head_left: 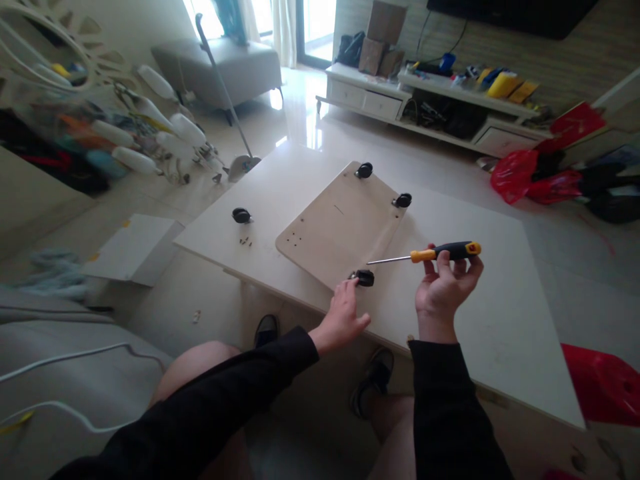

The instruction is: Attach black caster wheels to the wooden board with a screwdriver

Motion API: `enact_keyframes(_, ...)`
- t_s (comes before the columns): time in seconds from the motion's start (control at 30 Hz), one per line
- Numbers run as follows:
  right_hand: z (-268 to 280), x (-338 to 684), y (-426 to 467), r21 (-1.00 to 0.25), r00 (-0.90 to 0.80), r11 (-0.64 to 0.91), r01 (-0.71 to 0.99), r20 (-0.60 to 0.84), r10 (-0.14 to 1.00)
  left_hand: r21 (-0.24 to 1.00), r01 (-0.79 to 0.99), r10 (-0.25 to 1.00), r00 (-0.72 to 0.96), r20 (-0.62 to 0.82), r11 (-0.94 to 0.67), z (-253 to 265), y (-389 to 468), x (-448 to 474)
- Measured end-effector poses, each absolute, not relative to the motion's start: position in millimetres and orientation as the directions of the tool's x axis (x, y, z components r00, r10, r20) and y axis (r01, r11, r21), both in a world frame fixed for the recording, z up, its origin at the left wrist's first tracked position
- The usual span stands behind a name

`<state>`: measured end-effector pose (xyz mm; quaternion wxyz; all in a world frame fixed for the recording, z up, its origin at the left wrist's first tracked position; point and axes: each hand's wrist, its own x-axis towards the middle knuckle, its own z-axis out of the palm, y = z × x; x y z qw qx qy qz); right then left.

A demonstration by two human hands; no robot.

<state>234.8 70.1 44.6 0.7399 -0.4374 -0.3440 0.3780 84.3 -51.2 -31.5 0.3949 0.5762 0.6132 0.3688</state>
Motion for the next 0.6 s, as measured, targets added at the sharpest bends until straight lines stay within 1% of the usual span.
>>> enact_keyframes(0.23,42.4,203.6,65.6,-0.912,0.399,0.392,-0.118,0.318,0.860,0.894,0.442,0.992,0.066,-0.112,0.071,-19.3,-53.9,95.3)
enact_keyframes(0.33,44.4,189.4,61.0,-0.910,0.362,0.407,-0.082,0.353,0.863,0.880,0.473,0.989,0.094,-0.114,0.056,-11.8,-52.3,95.2)
enact_keyframes(0.47,48.6,178.9,54.4,-0.902,0.329,0.429,-0.052,0.390,0.860,0.867,0.496,0.991,0.087,-0.104,0.047,-7.4,-54.1,93.8)
enact_keyframes(0.6,51.1,177.8,50.0,-0.898,0.332,0.440,0.022,0.421,0.844,0.853,0.513,0.987,0.064,-0.150,0.097,-5.4,-58.0,92.7)
